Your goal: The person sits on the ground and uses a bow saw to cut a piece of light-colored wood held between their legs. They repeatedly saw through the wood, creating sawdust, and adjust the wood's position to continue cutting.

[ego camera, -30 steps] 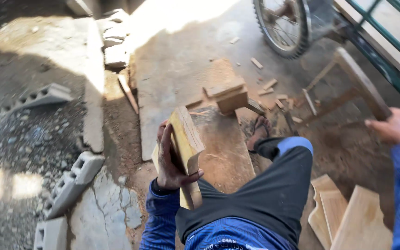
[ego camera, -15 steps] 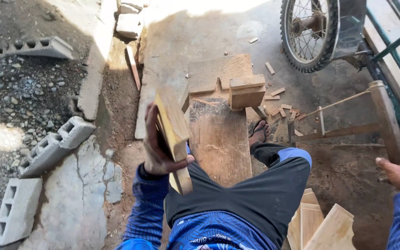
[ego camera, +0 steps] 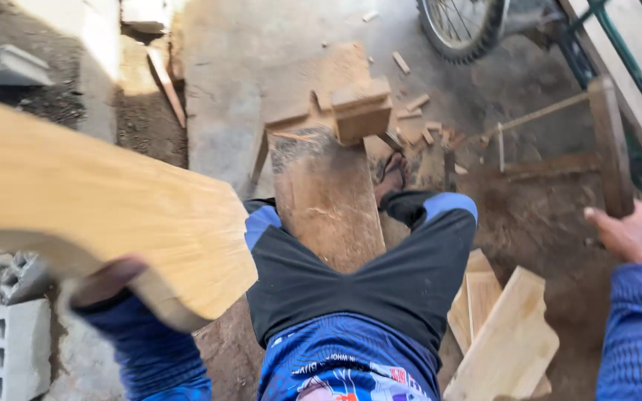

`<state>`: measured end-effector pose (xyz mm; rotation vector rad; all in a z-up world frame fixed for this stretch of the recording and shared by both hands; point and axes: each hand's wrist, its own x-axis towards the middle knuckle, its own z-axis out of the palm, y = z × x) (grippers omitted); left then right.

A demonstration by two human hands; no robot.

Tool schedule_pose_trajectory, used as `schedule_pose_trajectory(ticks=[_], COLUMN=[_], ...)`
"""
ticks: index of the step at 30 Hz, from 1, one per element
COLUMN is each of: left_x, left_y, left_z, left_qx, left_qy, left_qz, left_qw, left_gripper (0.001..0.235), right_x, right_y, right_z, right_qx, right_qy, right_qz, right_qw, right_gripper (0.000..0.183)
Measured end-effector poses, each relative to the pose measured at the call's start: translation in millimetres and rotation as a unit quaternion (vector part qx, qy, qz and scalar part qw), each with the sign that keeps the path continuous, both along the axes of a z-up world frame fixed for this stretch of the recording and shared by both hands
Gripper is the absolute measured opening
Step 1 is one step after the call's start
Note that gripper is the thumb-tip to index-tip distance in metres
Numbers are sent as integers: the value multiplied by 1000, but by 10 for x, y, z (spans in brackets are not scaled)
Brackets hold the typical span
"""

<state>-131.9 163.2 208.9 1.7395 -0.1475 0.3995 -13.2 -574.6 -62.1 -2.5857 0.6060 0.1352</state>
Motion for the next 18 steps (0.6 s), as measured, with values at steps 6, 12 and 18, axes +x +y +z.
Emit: schedule_pose_trajectory(ticks=[6,12,18], left_x=[-42,293,211], left_y=[-28,-164,525], left_z=[-37,-192,-707], left_qx=[-30,-79,-112], left_qy=[17,-2,-37], left_qz=[-50,-112,-114], left_qw=[998,991,986], left_gripper=[138,133,128], right_x=[9,-2,-8], right_y=[-62,433,204], right_z=[-260,384,-102], right_qx=[-29,-25,56], right_qy=[-64,-32,-55], right_qz=[46,15,20], right_qw=[996,999,997], right_gripper=[77,60,55])
